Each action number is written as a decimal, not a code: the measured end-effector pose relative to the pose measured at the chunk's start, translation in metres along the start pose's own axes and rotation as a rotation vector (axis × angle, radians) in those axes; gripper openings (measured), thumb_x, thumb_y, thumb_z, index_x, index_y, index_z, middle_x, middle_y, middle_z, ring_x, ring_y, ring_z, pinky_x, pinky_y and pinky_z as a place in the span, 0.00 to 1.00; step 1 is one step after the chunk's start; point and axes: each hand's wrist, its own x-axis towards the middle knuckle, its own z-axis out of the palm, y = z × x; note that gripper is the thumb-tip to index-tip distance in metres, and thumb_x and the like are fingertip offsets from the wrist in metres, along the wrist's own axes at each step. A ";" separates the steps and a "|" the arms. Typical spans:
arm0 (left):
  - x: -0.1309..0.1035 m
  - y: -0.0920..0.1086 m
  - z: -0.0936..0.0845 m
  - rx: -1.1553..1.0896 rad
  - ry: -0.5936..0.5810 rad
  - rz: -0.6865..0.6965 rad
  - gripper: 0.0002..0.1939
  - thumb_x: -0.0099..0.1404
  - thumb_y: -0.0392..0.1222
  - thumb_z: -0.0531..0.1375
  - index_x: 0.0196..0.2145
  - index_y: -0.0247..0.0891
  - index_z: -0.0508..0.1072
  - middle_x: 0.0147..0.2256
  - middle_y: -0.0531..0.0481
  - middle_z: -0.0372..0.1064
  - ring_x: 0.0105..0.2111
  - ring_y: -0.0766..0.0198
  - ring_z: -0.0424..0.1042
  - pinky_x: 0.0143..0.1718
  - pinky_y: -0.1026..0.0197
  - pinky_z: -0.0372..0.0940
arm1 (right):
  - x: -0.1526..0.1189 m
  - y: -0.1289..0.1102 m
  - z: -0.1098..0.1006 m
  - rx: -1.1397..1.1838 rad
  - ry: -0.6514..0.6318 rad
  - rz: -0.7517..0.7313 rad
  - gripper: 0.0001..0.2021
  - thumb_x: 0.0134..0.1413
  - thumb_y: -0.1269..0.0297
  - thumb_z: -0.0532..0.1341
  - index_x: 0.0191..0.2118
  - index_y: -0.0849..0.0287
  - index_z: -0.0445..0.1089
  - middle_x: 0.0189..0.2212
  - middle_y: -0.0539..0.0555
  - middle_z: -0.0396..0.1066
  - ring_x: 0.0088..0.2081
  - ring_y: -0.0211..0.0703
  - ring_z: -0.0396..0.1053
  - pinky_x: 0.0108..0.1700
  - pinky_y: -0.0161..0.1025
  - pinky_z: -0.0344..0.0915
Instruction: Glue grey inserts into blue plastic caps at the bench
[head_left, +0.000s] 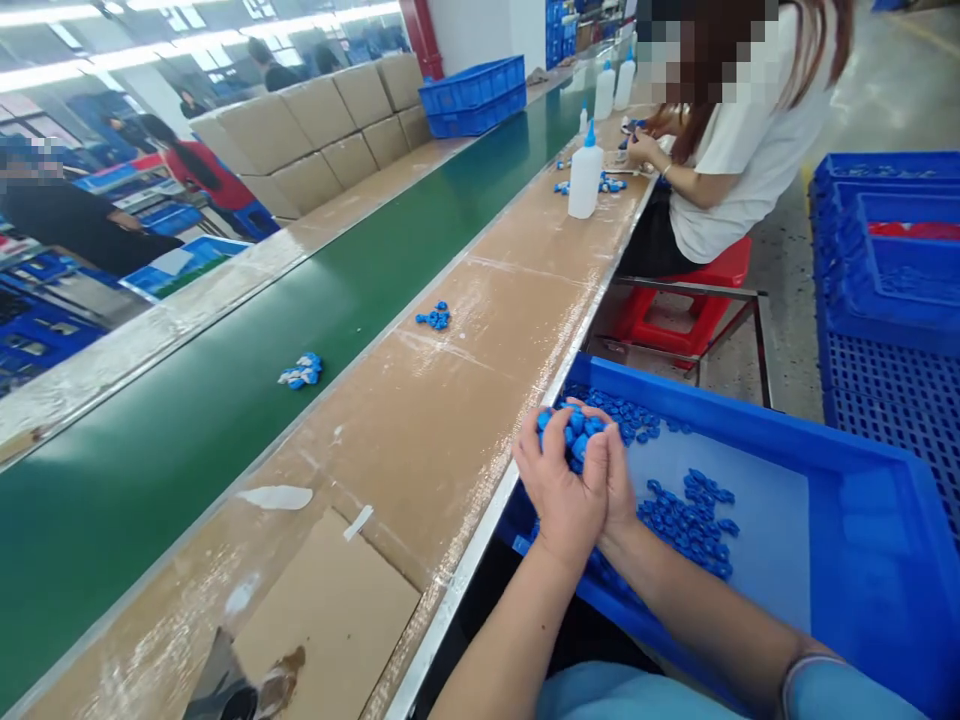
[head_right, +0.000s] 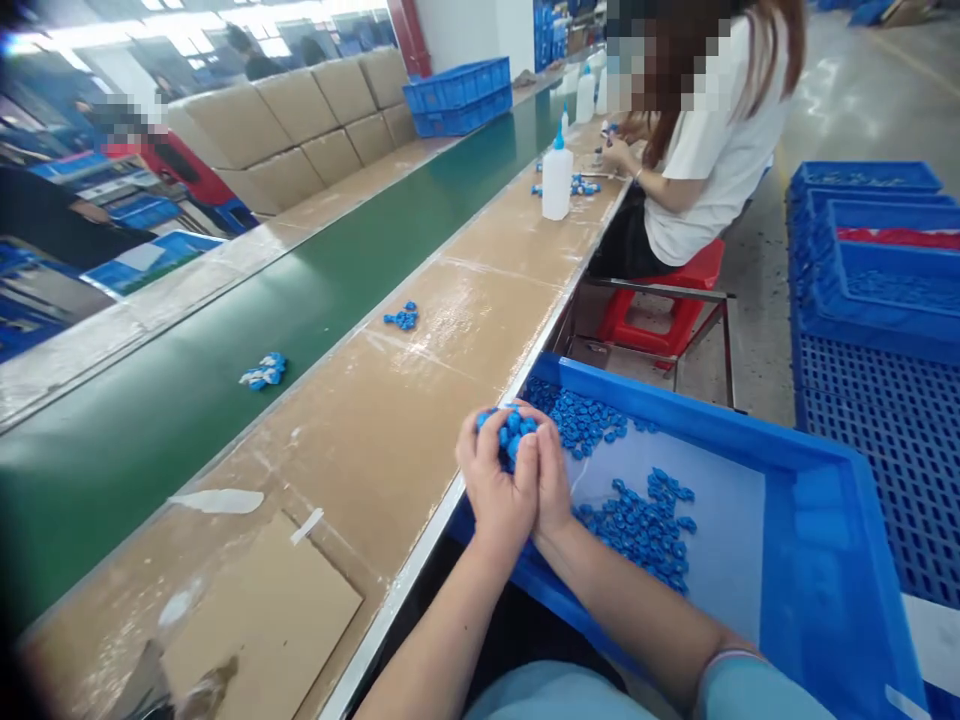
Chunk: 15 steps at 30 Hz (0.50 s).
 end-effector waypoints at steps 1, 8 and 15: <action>0.010 -0.008 -0.010 0.018 0.060 -0.006 0.17 0.62 0.51 0.56 0.46 0.42 0.71 0.50 0.42 0.63 0.50 0.53 0.63 0.53 0.49 0.59 | 0.003 0.005 0.020 0.063 -0.044 0.022 0.16 0.56 0.45 0.54 0.41 0.47 0.71 0.51 0.46 0.69 0.54 0.46 0.65 0.59 0.47 0.60; 0.053 -0.104 -0.067 -0.012 0.384 -0.169 0.16 0.63 0.53 0.53 0.39 0.38 0.71 0.40 0.43 0.69 0.43 0.57 0.68 0.48 0.52 0.62 | 0.013 0.078 0.128 0.058 -0.318 0.114 0.17 0.51 0.47 0.60 0.38 0.55 0.73 0.40 0.53 0.74 0.45 0.45 0.70 0.54 0.46 0.64; 0.058 -0.147 -0.087 -0.112 0.459 -0.281 0.19 0.66 0.53 0.49 0.35 0.37 0.72 0.34 0.45 0.73 0.35 0.60 0.71 0.40 0.57 0.65 | 0.012 0.094 0.153 -0.342 -0.461 -0.265 0.10 0.57 0.59 0.58 0.39 0.52 0.75 0.41 0.54 0.74 0.46 0.42 0.69 0.55 0.44 0.63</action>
